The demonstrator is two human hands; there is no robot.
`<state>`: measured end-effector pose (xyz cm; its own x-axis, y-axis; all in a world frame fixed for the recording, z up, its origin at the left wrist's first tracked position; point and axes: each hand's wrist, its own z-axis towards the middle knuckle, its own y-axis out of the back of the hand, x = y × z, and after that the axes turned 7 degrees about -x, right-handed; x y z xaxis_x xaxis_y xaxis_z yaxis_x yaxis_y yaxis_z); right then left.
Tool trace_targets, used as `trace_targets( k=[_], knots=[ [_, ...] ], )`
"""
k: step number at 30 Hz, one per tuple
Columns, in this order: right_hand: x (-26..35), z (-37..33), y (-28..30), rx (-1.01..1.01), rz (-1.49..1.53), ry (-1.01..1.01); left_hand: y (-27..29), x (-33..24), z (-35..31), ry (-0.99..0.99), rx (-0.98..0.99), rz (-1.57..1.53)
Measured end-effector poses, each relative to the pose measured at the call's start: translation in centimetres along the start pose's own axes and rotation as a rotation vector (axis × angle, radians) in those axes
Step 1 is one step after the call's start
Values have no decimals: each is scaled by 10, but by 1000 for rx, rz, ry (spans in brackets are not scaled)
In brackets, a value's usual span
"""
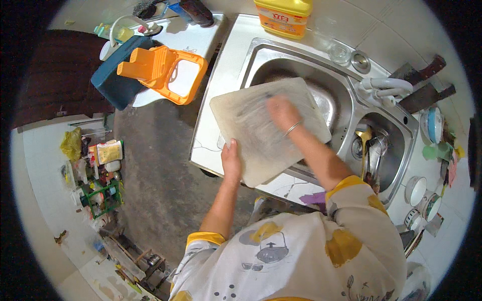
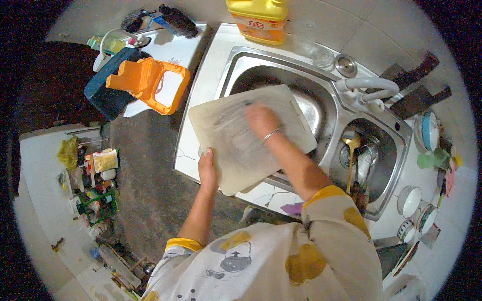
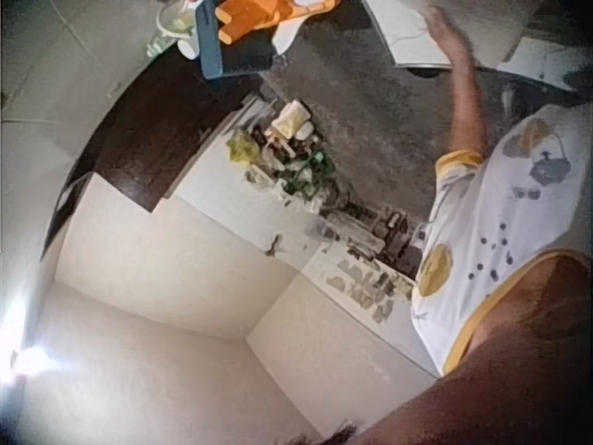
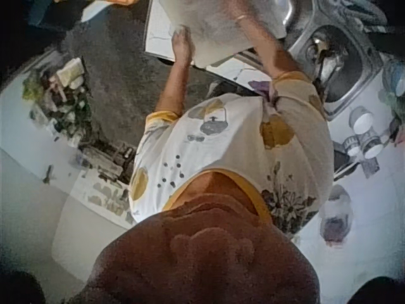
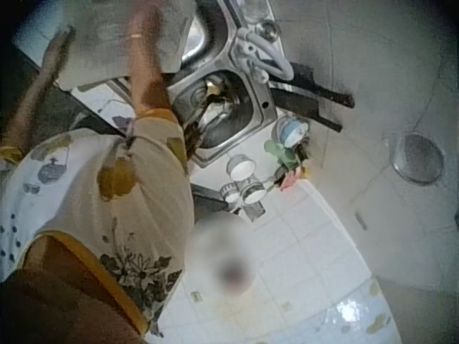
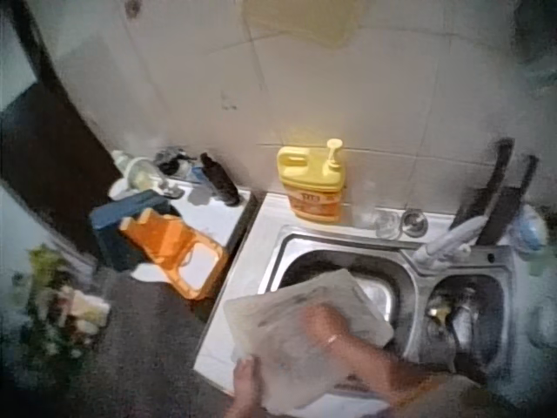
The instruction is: The person scrubs a white plastic cutting board with a steel wool pad and water in a kitchen sink. They rinse the board thoroughly, then wipe the sink area with a purple cloth. Finally, they rinse the cloth under the tap.
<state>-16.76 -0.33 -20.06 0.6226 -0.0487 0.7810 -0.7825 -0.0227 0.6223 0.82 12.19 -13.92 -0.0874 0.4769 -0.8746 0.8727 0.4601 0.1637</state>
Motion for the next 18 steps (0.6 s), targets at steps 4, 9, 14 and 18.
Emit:
trace_targets(
  k=[4,9,14,18],
  knots=[
    [-98,58,11,-269,-183,-151,-2,-2,0,-13,3,8],
    [37,30,-25,-67,-25,166,-6,-6,-2,8,25,-55],
    [83,9,-39,11,94,338,-3,-4,-1,14,19,-39],
    [-27,66,-14,-91,-182,-48,-7,-19,-9,4,-36,106]
  ],
)
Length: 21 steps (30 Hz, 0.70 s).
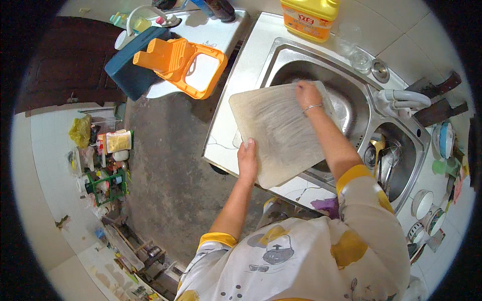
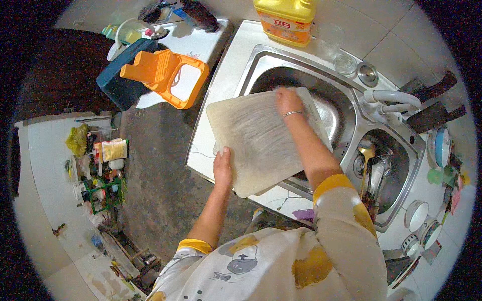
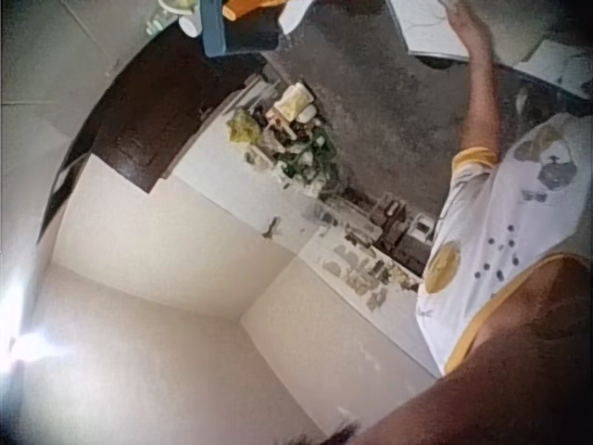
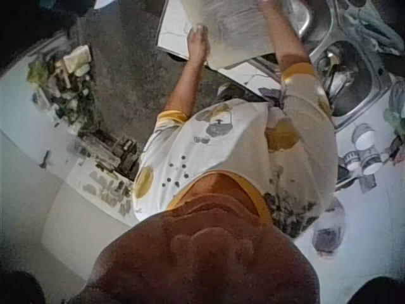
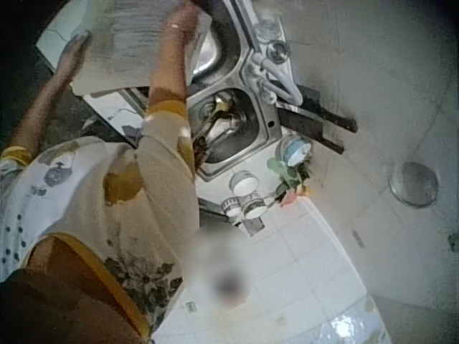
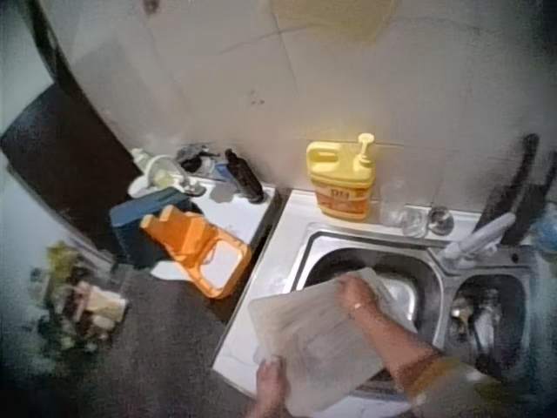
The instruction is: The person scrubs a white plastic cutting board with a steel wool pad and water in a kitchen sink. They rinse the board thoroughly, then wipe the sink area with a purple cloth. Finally, they rinse the cloth under the tap.
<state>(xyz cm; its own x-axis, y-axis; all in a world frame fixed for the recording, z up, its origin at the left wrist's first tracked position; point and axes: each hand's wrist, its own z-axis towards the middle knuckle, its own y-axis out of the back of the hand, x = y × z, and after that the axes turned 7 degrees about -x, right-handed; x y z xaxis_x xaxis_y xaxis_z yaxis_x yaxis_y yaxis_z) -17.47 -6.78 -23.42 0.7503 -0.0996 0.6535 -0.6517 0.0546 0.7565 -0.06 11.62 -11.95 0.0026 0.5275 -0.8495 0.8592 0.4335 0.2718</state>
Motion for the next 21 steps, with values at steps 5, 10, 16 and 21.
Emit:
trace_targets(
  k=[5,10,16,21],
  knots=[
    [68,-42,-13,-24,277,276,0,14,6,18,65,-146],
    [129,-80,20,127,234,469,4,28,16,32,36,-107],
    [54,-192,80,315,220,642,1,19,12,159,30,-291],
    [93,-134,37,117,228,518,5,15,11,139,69,-269]
  ],
)
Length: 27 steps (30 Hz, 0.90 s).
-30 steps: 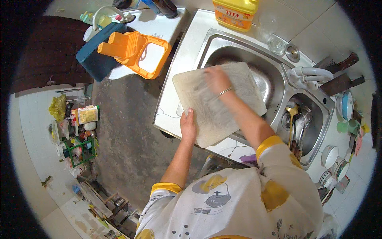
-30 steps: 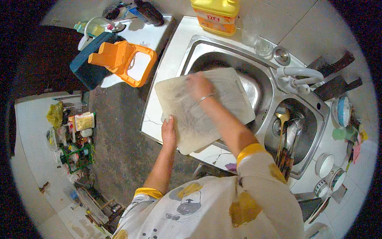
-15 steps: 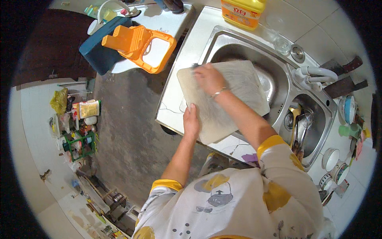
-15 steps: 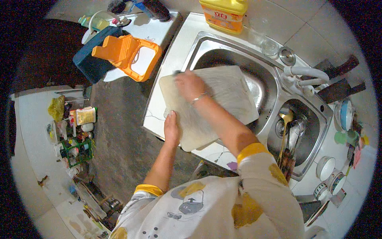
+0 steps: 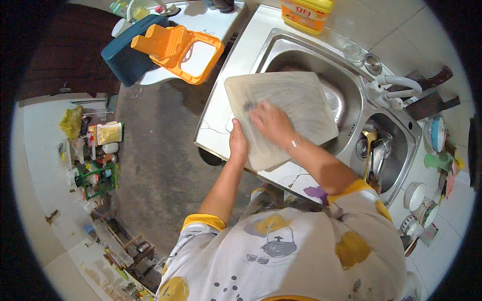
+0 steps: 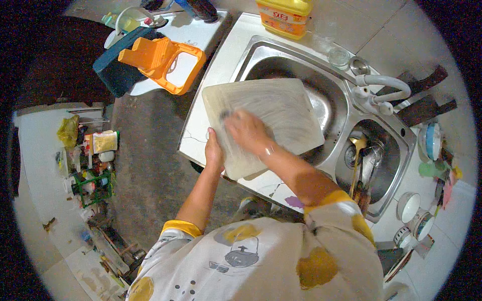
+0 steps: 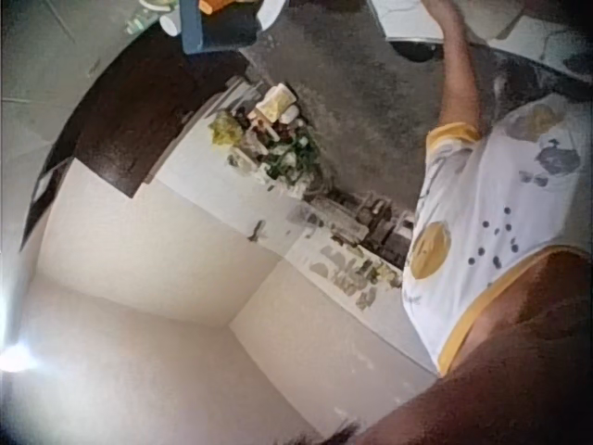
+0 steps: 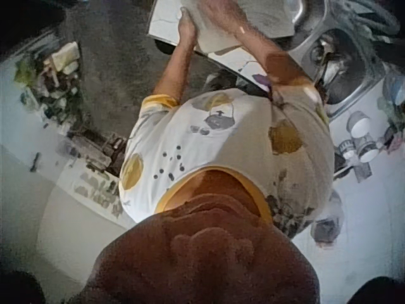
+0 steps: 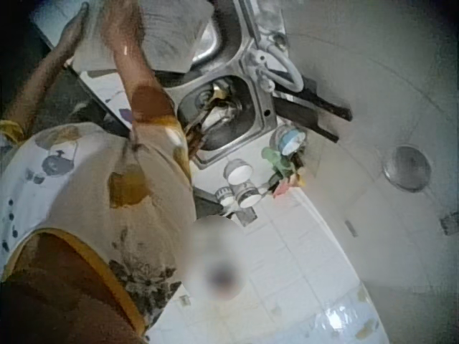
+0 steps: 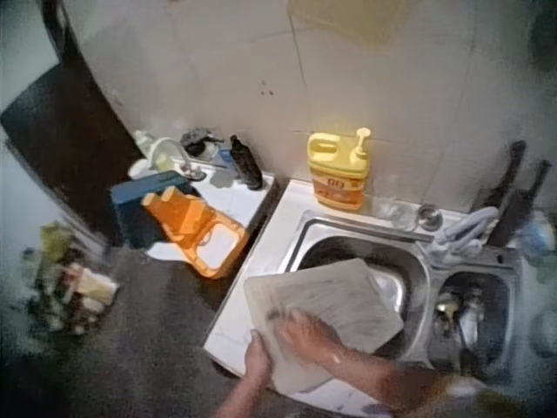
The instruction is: The person scrubs a white plastic cutting board with a steel wool pad and water in a kitchen sink. They rinse the board thoroughly, then wipe the sink area with a purple cloth. Finally, they rinse the cloth under the tap.
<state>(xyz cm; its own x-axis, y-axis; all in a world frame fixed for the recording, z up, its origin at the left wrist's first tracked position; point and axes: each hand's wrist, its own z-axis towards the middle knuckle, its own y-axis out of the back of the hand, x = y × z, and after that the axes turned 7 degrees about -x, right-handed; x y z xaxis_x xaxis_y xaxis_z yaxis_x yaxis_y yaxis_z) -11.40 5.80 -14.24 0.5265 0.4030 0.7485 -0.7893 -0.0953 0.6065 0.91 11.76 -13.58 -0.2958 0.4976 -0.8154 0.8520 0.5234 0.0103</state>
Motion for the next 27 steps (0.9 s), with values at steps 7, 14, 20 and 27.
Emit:
trace_targets(
  k=[7,14,20,27],
  knots=[
    [-18,23,-3,7,-81,-127,-8,-3,-2,-10,-33,62],
    [-20,-71,55,210,-23,-109,-4,3,1,-22,-29,22],
    [-131,53,6,-224,-138,-330,-3,4,2,-20,-54,77],
    [-145,-56,28,-41,-386,-808,-1,9,8,-16,-29,-8]
  ],
)
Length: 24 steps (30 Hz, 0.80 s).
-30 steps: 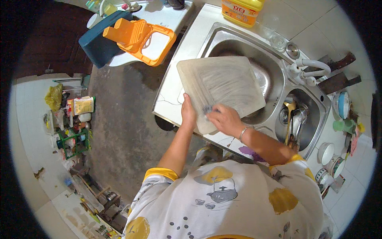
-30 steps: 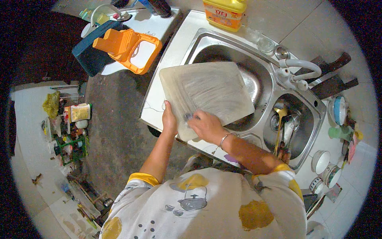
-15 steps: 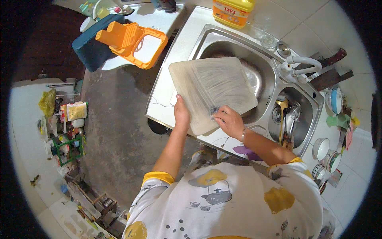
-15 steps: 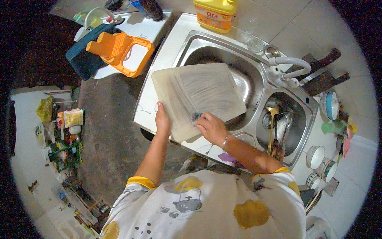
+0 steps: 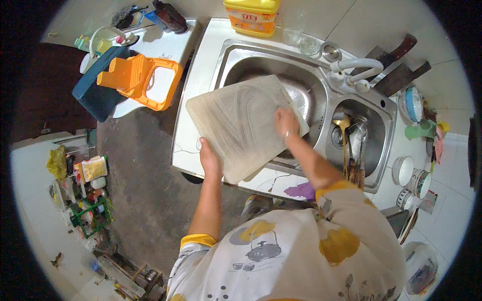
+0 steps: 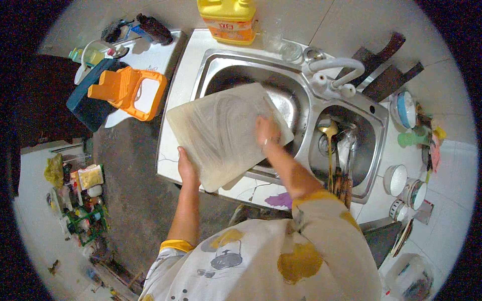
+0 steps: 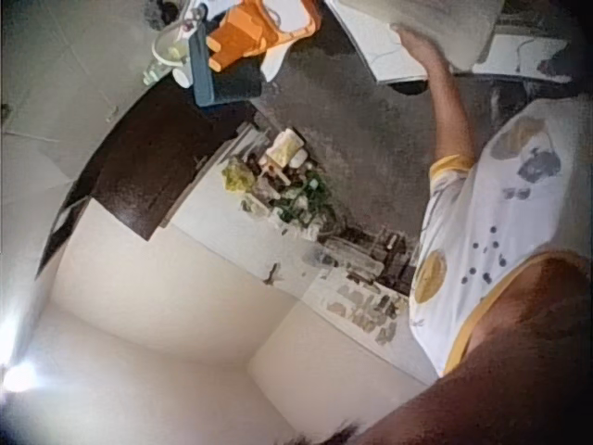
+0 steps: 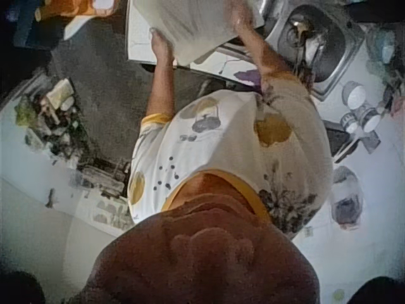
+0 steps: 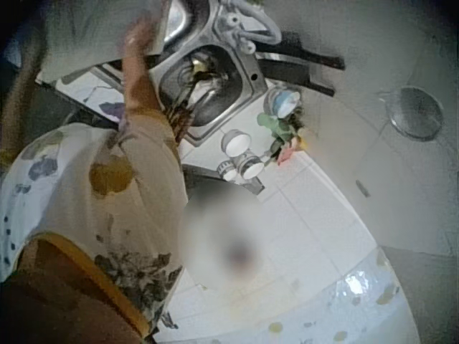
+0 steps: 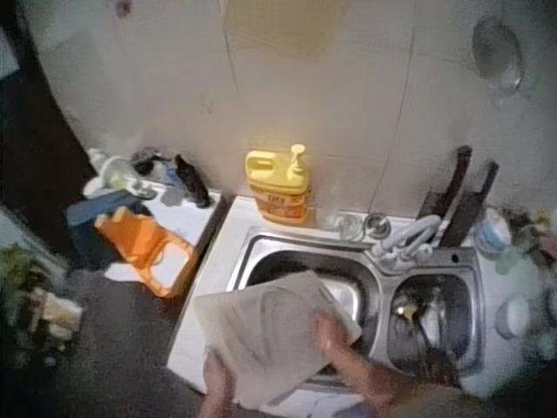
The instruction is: The person scrubs a white plastic cutting board with a steel wool pad and water in a kitchen sink. They rinse the board thoroughly, then wipe the sink area with a purple cloth. Finally, they rinse the cloth under the tap.
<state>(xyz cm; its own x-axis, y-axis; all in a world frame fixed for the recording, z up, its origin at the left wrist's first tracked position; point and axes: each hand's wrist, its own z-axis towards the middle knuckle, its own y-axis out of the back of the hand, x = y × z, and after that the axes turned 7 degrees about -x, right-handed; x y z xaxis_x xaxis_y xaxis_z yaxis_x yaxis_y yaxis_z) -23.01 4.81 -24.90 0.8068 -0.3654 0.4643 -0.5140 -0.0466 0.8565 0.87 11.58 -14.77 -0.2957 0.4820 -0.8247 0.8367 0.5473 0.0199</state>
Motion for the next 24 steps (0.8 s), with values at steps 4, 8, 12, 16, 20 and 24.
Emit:
trace_targets(
  k=[4,8,12,16,20,24],
  knots=[
    [78,-63,44,82,312,316,1,-1,-4,0,19,-13],
    [90,45,5,28,258,270,-7,-12,-11,15,-65,51],
    [-15,140,-34,-154,-15,52,-7,-9,-10,14,-84,88],
    [-56,75,-24,-131,-148,-174,-4,-7,-7,-38,-7,73],
    [33,-12,12,-111,99,274,5,3,-6,-6,4,60],
    [11,23,-8,-149,44,227,-6,-12,-11,19,30,31]
  ],
)
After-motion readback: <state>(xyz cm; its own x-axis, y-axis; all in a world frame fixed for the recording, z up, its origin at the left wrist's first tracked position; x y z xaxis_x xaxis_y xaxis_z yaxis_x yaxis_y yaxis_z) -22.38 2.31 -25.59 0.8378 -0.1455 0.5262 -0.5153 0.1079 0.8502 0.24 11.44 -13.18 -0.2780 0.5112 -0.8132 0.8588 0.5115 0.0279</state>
